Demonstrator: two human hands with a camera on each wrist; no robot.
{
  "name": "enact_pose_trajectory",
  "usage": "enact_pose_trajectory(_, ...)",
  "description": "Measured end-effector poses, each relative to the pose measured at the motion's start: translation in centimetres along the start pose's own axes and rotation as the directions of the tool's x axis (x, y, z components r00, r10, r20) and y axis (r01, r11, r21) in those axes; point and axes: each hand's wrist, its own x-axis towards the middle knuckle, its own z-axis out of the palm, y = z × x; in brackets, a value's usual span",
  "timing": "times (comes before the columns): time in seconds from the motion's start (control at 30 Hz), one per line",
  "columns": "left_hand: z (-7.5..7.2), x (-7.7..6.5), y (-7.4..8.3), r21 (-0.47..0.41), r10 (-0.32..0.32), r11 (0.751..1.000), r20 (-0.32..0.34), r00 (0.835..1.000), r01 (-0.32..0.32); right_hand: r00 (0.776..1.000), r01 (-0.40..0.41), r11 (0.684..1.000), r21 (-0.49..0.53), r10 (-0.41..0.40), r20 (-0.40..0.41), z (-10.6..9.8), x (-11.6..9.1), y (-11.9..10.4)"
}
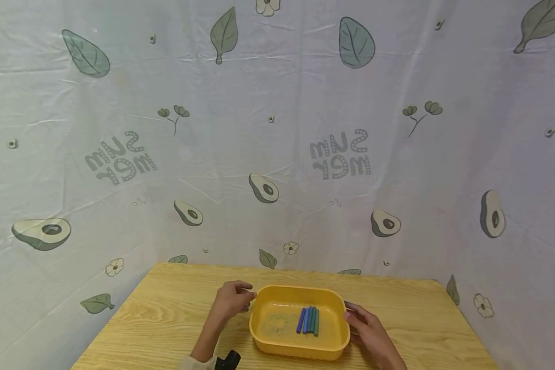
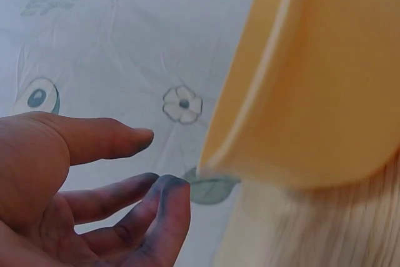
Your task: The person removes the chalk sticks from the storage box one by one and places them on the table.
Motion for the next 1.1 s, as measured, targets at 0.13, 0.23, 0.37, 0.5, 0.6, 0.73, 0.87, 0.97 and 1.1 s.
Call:
enact_pose_trajectory(0.13,0.8,0.1,0.6,-0.036,0.015,0.999,0.024,1.000,-0.014,1.000,0.008,1.000,-0.001,-0.008,0.018,-0.1,0.0,0.0)
enact_pose_trajectory(0.23,1.5,0.2,0.9,-0.057,0.028,0.998,0.044,0.999,-0.025,0.999,0.016,1.000,-0.006,-0.016,0.049,-0.4,0.0,0.1)
enact_pose_trajectory(0.37,2.5,0.3,1.1,-0.073,0.044,0.997,0.065,0.997,-0.039,0.997,0.021,1.000,-0.010,-0.020,0.074,-0.6,-0.1,0.1)
enact_pose_trajectory(0.5,3.6,0.3,1.4,-0.086,0.044,0.996,0.084,0.995,-0.036,0.998,0.014,1.000,-0.008,-0.014,0.068,-0.5,-0.2,0.0)
enact_pose_trajectory(0.6,4.3,0.4,1.6,-0.088,0.037,0.996,0.095,0.995,-0.029,0.998,0.012,1.000,-0.007,-0.011,0.063,-0.4,-0.3,-0.1)
enact_pose_trajectory(0.73,5.3,0.6,1.8,-0.080,0.026,0.997,0.104,0.994,-0.018,0.997,0.013,1.000,-0.005,-0.013,0.070,-0.5,-0.4,-0.1)
enact_pose_trajectory(0.87,6.1,0.7,2.0,-0.078,0.019,0.997,0.118,0.993,-0.010,0.996,0.023,1.000,0.001,-0.023,0.083,-0.6,-0.4,0.0)
enact_pose_trajectory(0.97,6.8,0.7,2.2,-0.090,0.011,0.996,0.134,0.991,0.001,0.995,0.031,1.000,0.004,-0.031,0.091,-0.6,-0.4,0.1)
enact_pose_trajectory(1.1,7.8,0.8,2.4,-0.083,-0.006,0.996,0.142,0.990,0.018,0.995,0.035,0.999,0.008,-0.035,0.097,-0.7,-0.4,0.2)
